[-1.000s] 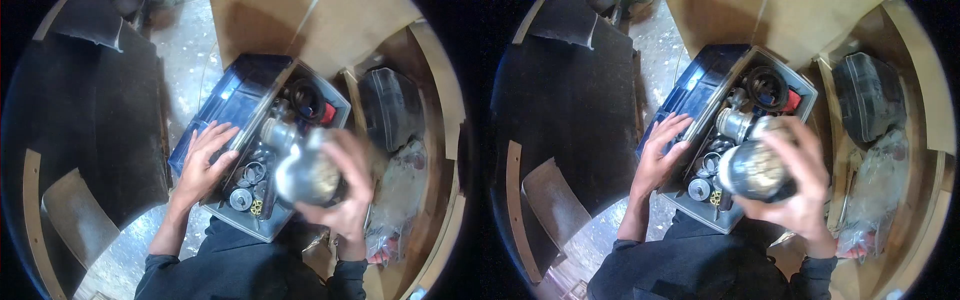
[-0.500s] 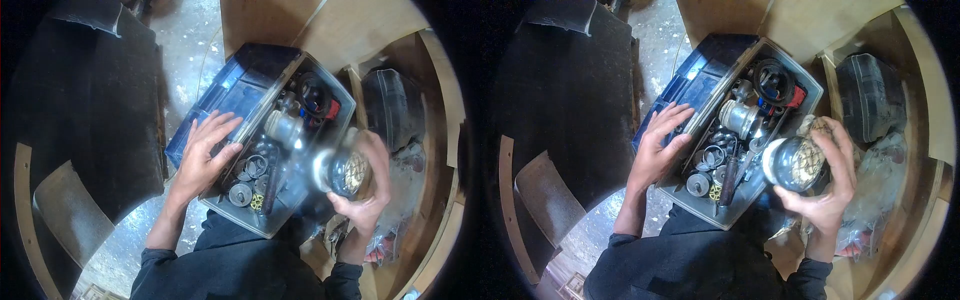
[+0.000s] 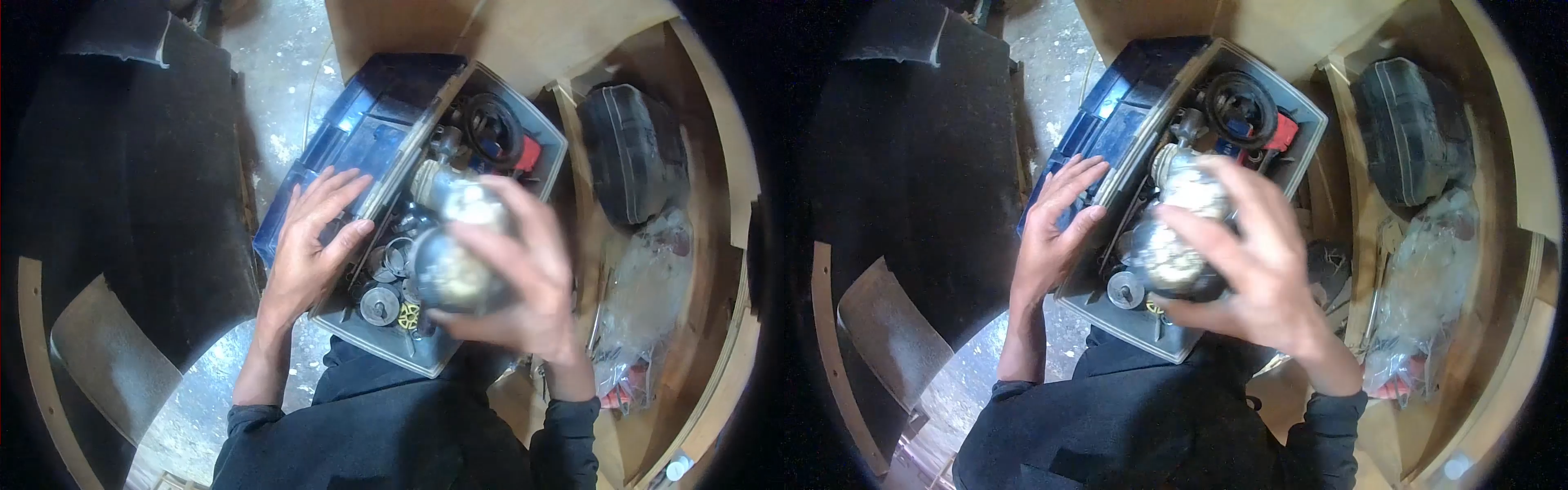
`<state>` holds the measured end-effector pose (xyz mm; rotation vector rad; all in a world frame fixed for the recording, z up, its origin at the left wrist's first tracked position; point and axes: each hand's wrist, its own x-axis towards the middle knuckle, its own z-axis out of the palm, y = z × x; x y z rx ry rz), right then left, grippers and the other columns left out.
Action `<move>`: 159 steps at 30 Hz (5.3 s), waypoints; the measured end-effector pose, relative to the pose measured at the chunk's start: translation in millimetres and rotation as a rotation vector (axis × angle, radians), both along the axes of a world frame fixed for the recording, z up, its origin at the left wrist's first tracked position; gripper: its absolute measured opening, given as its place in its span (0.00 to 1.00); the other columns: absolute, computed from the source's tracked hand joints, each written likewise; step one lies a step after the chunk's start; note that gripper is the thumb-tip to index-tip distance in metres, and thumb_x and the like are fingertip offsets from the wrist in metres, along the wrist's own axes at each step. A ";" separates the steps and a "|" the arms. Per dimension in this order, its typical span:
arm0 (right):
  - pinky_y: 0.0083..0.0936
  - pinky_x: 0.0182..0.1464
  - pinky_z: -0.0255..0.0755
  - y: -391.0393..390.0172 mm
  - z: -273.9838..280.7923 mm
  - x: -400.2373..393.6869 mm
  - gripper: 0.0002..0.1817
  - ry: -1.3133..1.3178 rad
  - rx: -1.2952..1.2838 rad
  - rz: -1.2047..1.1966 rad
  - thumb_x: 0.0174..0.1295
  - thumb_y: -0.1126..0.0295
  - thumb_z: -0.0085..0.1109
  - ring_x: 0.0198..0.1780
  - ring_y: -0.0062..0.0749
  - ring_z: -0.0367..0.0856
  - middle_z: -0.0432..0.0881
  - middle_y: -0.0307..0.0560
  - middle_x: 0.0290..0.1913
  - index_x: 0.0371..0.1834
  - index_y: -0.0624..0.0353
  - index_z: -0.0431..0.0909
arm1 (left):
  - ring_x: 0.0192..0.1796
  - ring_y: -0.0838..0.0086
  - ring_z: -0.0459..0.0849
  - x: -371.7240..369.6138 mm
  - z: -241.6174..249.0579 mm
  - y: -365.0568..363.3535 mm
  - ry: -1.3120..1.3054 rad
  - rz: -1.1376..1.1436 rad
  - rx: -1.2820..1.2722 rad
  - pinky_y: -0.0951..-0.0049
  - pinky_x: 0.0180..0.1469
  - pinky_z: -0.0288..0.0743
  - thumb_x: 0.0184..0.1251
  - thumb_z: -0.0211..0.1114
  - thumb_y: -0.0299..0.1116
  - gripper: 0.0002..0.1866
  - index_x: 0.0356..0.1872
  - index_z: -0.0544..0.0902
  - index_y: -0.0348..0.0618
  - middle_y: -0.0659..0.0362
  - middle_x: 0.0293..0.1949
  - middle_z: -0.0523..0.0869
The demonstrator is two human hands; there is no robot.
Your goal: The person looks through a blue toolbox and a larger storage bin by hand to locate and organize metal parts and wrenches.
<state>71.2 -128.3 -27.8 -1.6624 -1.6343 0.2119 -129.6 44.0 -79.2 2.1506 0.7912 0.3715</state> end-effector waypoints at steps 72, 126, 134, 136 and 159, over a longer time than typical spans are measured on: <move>0.41 0.32 0.77 22.0 -40.0 16.7 0.03 -0.361 -0.595 0.234 0.50 0.76 0.61 0.28 0.50 0.85 0.81 0.56 0.21 0.21 0.61 0.82 | 0.78 0.52 0.64 -7.0 -4.6 -4.6 -0.030 0.019 -0.039 0.45 0.80 0.45 0.74 0.63 0.42 0.25 0.68 0.78 0.46 0.51 0.69 0.78; 0.42 0.64 0.69 -9.5 -10.7 59.6 0.12 -0.207 -0.269 -0.011 0.54 0.75 0.65 0.54 0.43 0.79 0.82 0.48 0.42 0.43 0.60 0.85 | 0.78 0.53 0.64 -7.2 5.7 -8.6 -0.011 0.015 -0.019 0.46 0.80 0.43 0.71 0.65 0.37 0.25 0.67 0.79 0.45 0.51 0.69 0.78; 0.40 0.57 0.71 11.2 -28.8 69.3 0.09 -0.398 -0.411 -0.018 0.51 0.71 0.67 0.49 0.44 0.78 0.83 0.51 0.39 0.33 0.65 0.87 | 0.78 0.55 0.64 -8.3 9.9 -8.1 0.033 0.037 -0.009 0.51 0.81 0.44 0.70 0.61 0.40 0.26 0.68 0.78 0.43 0.51 0.69 0.78; 0.40 0.55 0.72 12.3 -26.1 73.7 0.08 -0.329 -0.470 -0.020 0.51 0.72 0.67 0.48 0.45 0.79 0.83 0.52 0.38 0.32 0.64 0.86 | 0.78 0.54 0.66 -7.2 6.1 -8.8 0.009 0.043 -0.011 0.48 0.80 0.43 0.69 0.64 0.37 0.26 0.68 0.79 0.45 0.50 0.69 0.78; 0.25 0.33 0.72 -3.9 39.7 58.8 0.08 0.257 -0.156 -0.241 0.63 0.69 0.70 0.30 0.23 0.80 0.84 0.40 0.30 0.37 0.63 0.86 | 0.78 0.54 0.66 -6.6 9.1 -10.8 -0.001 0.037 -0.039 0.48 0.80 0.43 0.69 0.64 0.36 0.26 0.67 0.79 0.43 0.50 0.69 0.78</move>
